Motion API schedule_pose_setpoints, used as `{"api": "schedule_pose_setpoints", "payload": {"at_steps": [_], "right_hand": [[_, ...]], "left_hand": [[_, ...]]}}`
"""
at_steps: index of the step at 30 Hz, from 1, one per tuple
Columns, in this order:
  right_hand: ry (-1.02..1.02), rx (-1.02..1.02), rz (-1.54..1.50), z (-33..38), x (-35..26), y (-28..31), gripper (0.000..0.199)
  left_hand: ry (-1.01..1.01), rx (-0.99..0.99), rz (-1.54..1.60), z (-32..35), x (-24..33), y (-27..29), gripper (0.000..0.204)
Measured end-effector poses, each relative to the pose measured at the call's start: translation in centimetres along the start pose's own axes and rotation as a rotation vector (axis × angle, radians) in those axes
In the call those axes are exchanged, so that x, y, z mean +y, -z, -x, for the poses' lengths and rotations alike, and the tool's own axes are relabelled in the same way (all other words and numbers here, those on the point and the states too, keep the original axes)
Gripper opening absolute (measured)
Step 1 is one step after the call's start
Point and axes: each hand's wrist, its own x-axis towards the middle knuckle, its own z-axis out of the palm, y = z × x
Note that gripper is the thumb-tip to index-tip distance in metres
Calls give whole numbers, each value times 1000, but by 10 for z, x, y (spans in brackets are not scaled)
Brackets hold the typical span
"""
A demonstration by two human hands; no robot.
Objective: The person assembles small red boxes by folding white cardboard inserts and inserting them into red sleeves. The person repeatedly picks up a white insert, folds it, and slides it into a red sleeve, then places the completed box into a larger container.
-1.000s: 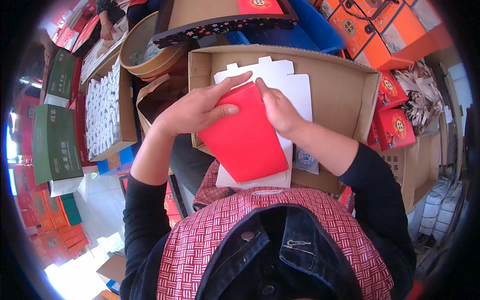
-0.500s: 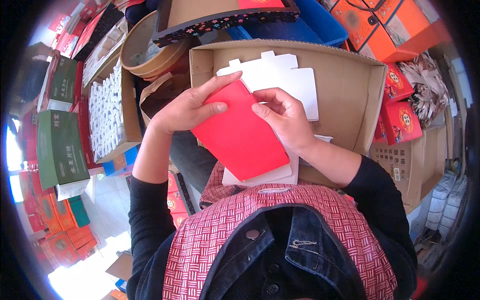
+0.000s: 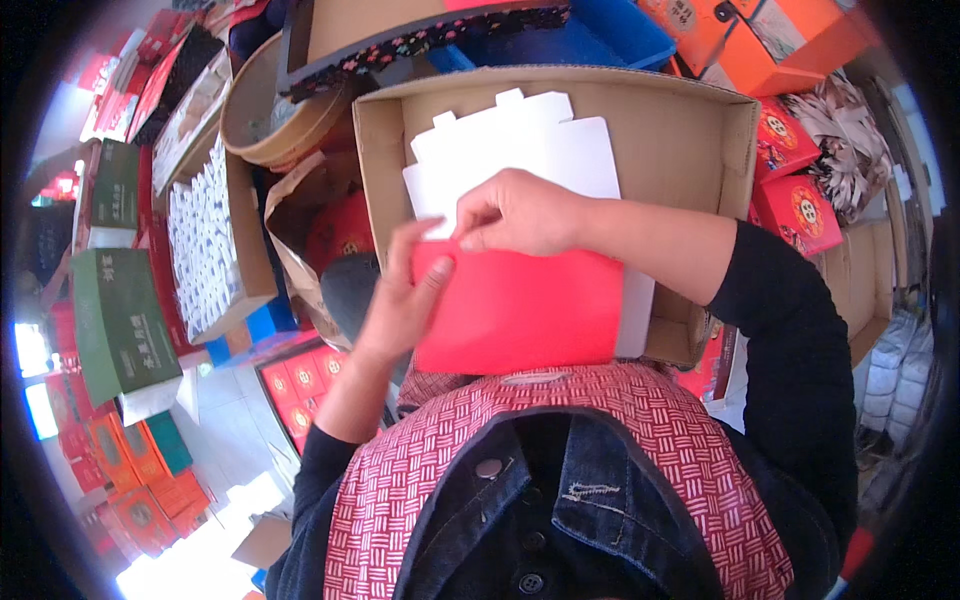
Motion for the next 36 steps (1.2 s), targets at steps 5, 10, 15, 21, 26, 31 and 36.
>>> {"api": "schedule_pose_setpoints", "payload": {"at_steps": [5,10,15,21,26,31,36], "right_hand": [[18,-88,98,20,-7,-9,14],[-59,-136,74,16,-14,-12,16],[-14,-173,140,11,-15,-15,18],[67,-68,181,7,-15,2,21],[-56,177,454,43,-18,79,26],[-359,16,865,102,22,61,34],[-438,-54,986,112,18,31,42]], "left_hand": [[76,210,173,39,-2,-30,27],[91,260,193,49,2,-34,26],[52,261,256,50,-3,-35,22],[77,315,283,47,-2,-34,21],[85,439,229,50,-14,-34,22],[275,669,437,39,-43,-12,22],[131,635,193,44,-47,2,24]]}}
